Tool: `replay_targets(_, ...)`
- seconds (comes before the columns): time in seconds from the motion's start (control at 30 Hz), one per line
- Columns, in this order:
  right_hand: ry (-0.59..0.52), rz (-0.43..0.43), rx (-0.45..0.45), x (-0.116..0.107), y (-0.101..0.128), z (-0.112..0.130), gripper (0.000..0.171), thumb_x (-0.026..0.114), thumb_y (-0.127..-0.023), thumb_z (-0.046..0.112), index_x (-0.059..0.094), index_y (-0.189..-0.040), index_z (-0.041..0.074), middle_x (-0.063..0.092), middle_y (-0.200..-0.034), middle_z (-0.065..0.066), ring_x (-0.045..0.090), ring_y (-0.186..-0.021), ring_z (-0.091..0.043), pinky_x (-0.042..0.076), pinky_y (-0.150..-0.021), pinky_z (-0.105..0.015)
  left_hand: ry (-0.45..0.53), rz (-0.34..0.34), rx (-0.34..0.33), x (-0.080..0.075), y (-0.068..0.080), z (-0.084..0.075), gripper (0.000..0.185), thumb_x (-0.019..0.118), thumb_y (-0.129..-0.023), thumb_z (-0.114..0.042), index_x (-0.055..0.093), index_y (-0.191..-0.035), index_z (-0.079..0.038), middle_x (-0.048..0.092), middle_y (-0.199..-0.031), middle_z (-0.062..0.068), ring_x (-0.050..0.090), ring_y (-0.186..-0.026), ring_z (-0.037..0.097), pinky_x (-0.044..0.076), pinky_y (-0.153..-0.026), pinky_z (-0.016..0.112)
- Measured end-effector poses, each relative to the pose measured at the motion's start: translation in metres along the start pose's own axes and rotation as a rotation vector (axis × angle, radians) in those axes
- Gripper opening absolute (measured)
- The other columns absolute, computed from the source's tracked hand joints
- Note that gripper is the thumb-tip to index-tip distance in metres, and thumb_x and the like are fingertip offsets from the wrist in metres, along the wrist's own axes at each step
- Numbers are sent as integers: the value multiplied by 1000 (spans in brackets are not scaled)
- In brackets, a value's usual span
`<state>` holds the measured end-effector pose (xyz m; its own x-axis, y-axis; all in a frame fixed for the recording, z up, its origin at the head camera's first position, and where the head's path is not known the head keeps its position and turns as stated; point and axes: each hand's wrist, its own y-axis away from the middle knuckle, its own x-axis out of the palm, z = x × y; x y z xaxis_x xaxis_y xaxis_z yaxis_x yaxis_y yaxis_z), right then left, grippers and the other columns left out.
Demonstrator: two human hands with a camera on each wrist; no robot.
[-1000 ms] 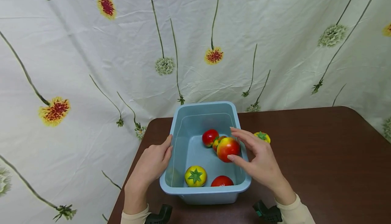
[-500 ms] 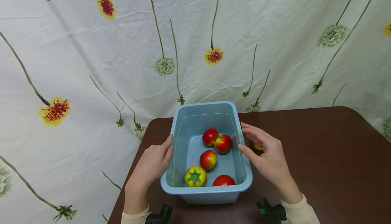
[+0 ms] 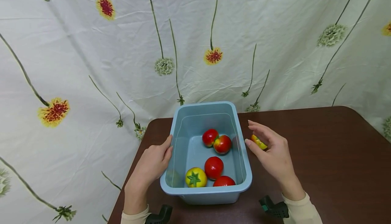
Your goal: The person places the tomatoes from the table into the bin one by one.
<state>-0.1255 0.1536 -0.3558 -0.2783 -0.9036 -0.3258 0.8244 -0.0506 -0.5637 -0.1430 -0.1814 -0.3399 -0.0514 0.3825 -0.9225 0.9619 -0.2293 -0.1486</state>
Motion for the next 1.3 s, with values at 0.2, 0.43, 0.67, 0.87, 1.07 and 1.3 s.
replay_targets(0.2,-18,-13,15,-1,-2,-5,38,74,-83,2,66,-120,5,64,-129,-9,60,-112,7,44,-90,-11,-2,5,-4,0,0,-1,52,55,-98,-20,43,-146,-5,57,-65,-1,51,-55,9,42,-54,25)
replay_targets(0.43,-10,-15,70,-2,-4,-11,45,74,-84,4,62,-127,4,63,-130,-13,63,-116,-8,43,-90,-10,-24,-22,19,1,0,0,50,56,-98,-19,46,-144,-4,66,-75,5,55,-60,10,44,-57,27)
replay_targets(0.67,49,-27,131,0,-6,-28,60,74,-84,5,50,-139,2,59,-135,-18,61,-120,-33,43,-91,-14,-29,-29,26,1,0,0,49,56,-97,-19,47,-144,-5,67,-77,6,56,-61,10,45,-58,28)
replay_targets(0.87,133,-29,184,4,-9,-46,62,74,-82,1,48,-139,-2,56,-138,-20,59,-122,-35,46,-93,-33,-33,-20,28,1,-1,0,50,55,-98,-19,46,-145,-4,64,-72,4,54,-60,9,43,-57,27)
replay_targets(1.07,150,-27,211,6,-9,-53,62,75,-82,0,49,-138,-2,55,-138,-21,58,-123,-37,45,-94,-38,-35,-7,20,0,-2,1,50,54,-98,-20,45,-146,-5,59,-66,1,52,-58,8,42,-56,27)
replay_targets(1.3,186,-17,249,6,-8,-63,62,75,-83,4,48,-138,-1,54,-139,-22,58,-122,-39,46,-95,-42,-30,-6,19,0,-1,1,50,54,-98,-20,45,-145,-5,59,-66,1,52,-57,9,42,-56,27)
